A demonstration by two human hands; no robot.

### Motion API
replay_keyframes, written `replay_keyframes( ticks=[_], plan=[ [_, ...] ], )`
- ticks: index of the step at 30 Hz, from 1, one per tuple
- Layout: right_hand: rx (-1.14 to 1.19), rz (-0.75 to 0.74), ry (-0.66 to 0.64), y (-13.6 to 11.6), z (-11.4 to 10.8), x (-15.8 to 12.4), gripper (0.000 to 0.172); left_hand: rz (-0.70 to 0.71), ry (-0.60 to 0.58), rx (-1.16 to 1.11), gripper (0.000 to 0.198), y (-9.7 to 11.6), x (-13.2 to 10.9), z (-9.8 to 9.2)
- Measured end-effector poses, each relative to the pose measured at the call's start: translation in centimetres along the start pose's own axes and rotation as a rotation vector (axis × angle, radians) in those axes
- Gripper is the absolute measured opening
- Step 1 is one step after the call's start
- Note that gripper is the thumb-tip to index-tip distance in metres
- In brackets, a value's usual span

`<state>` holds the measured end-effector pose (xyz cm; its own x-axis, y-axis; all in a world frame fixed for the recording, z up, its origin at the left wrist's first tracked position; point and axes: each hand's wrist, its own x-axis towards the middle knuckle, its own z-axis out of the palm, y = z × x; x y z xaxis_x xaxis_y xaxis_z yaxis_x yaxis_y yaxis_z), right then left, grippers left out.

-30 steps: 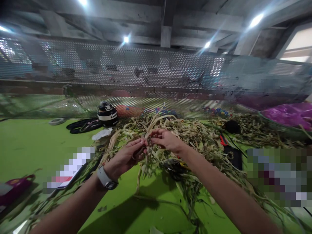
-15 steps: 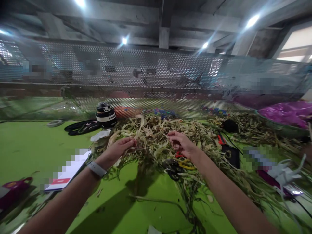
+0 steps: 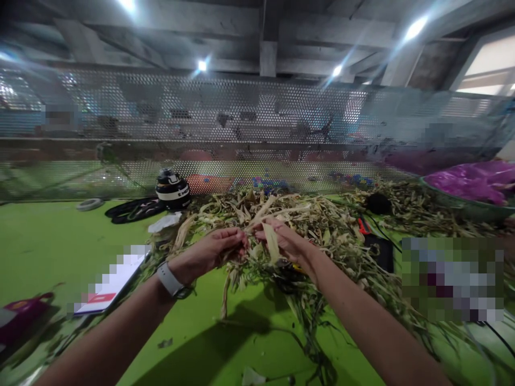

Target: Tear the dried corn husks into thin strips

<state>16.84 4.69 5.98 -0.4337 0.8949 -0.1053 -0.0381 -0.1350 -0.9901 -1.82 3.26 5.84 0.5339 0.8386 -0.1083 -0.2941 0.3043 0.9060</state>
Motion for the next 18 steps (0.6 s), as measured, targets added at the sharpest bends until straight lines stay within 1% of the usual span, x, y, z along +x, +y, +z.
replay_keyframes(
  ticks=[2, 4, 5, 7, 8, 9, 11, 13, 15, 17, 18],
  plan=[
    [0.02, 0.041, -0.067, 0.6, -0.9, -0.4, 0.024, 0.097, 0.064, -0.066, 0.008, 0.8, 0.0, -0.8],
    [0.015, 0.089, -0.113, 1.5, -2.3, -0.8, 0.027, 0.161, 0.114, -0.095, 0.012, 2.2, -0.2, -2.2],
    [-0.004, 0.096, -0.096, 2.0, -3.1, -1.0, 0.028, 0.223, 0.171, -0.118, 0.014, 3.1, -0.4, -2.9],
    [-0.059, 0.098, -0.028, 2.9, -4.7, -1.3, 0.028, 0.275, 0.209, -0.126, 0.015, 4.6, -0.8, -4.2],
    [-0.081, 0.1, -0.001, 3.3, -5.3, -1.3, 0.027, 0.273, 0.22, -0.106, 0.015, 5.2, -1.1, -4.7],
    [-0.102, 0.098, 0.029, 3.6, -5.8, -1.3, 0.025, 0.229, 0.205, -0.082, 0.014, 5.6, -1.3, -5.0],
    [-0.131, 0.074, 0.095, 3.7, -6.1, -1.1, 0.022, 0.146, 0.175, -0.05, 0.014, 5.9, -1.5, -4.9],
    [-0.15, 0.021, 0.162, 3.1, -5.1, -1.0, 0.02, 0.088, 0.162, -0.057, 0.014, 5.5, -1.5, -4.1],
    [-0.156, -0.038, 0.193, 2.2, -3.1, -0.9, 0.02, 0.029, 0.145, -0.075, 0.013, 4.8, -1.2, -3.0],
    [-0.161, -0.059, 0.14, 1.2, -0.5, -0.9, 0.025, -0.03, 0.121, -0.081, 0.011, 4.0, -0.9, -2.0],
    [-0.124, -0.056, 0.104, 0.9, 0.7, -0.8, 0.031, -0.048, 0.114, -0.08, 0.01, 3.6, -0.7, -1.6]
  ],
)
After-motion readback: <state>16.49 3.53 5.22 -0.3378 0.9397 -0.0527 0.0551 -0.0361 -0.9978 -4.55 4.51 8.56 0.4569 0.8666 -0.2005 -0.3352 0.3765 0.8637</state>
